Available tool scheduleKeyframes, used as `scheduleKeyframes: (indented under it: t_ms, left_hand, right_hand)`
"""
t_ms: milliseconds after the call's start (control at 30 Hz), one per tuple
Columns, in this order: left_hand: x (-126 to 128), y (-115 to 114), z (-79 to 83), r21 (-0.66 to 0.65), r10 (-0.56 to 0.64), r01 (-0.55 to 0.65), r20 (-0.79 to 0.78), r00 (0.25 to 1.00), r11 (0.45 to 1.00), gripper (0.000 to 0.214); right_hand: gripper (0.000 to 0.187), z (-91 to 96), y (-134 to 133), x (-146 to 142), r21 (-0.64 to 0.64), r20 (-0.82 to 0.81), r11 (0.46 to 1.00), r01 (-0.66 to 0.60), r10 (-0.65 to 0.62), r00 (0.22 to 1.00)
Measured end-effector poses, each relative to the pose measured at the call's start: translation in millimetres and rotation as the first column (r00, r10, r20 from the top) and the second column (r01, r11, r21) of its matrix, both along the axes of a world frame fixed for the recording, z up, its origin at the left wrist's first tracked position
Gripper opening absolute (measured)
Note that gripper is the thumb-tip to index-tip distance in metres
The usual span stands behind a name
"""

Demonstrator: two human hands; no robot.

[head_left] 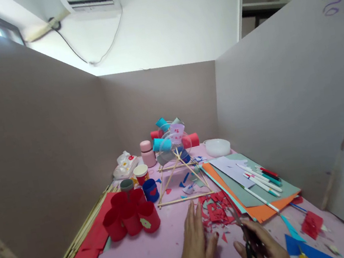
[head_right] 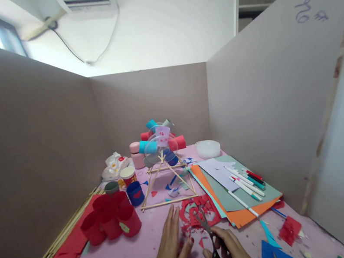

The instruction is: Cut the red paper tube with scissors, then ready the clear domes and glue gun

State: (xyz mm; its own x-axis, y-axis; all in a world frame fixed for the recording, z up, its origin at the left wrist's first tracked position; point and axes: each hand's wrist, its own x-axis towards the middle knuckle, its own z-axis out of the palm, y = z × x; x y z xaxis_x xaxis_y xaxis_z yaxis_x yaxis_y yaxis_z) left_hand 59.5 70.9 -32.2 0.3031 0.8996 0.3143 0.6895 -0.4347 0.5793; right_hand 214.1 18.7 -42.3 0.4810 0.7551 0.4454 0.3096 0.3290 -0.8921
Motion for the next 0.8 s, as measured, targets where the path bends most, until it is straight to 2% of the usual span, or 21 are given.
scheduleKeyframes:
  t_ms: [100,200,300,400,500,567,700,767,800]
  left_hand:
    - [-32,-8,-3.2,0.068,0.052,-0.054,0.023,0.998,0.996,0.055]
    - [-58,-15,-2.9,0.126,0.047,-0.053,0.048,0.998,0.991,0.040]
    - [-73,-23,-0.8,0.179,0.020,-0.034,0.078,0.997,0.983,0.028]
    - [-76,-29,0.1,0.225,-0.001,-0.020,0.094,0.996,0.974,0.028]
    - [-74,-32,-2.6,0.274,-0.062,0.043,0.060,0.996,0.961,0.027]
    - [-73,-32,-6.6,0.309,-0.103,0.089,0.031,0.994,0.947,0.028]
    - [-74,-28,-16.1,0.383,-0.157,0.145,-0.002,0.988,0.912,0.028]
    - [-76,-23,-20.2,0.423,-0.158,0.142,0.002,0.987,0.895,0.027]
    - [-78,-19,-22.0,0.438,-0.150,0.132,0.007,0.989,0.889,0.026]
  right_hand:
    - [0.030,-6.7,2,-1,-0.016,0.083,0.993,-0.114,0.115,0.990]
    - [0.035,-15.8,4,-5,-0.054,0.153,0.976,-0.213,0.219,0.964]
    - [0.038,-30.2,6,-11,-0.076,0.143,0.963,-0.260,0.268,0.953]
    - [0.036,-46.1,9,-15,-0.062,0.086,0.970,-0.236,0.241,0.967]
    - [0.037,-53.7,10,-13,-0.069,0.084,0.974,-0.214,0.219,0.972]
    - [0.037,-51.3,9,-11,-0.085,0.106,0.975,-0.203,0.212,0.971]
    - [0.037,-40.0,6,-11,-0.127,0.180,0.954,-0.270,0.290,0.940]
    - [0.038,-39.0,8,-15,-0.058,0.185,0.985,-0.164,0.172,0.968]
    - [0.039,-40.1,10,-16,-0.045,0.186,0.987,-0.155,0.161,0.969]
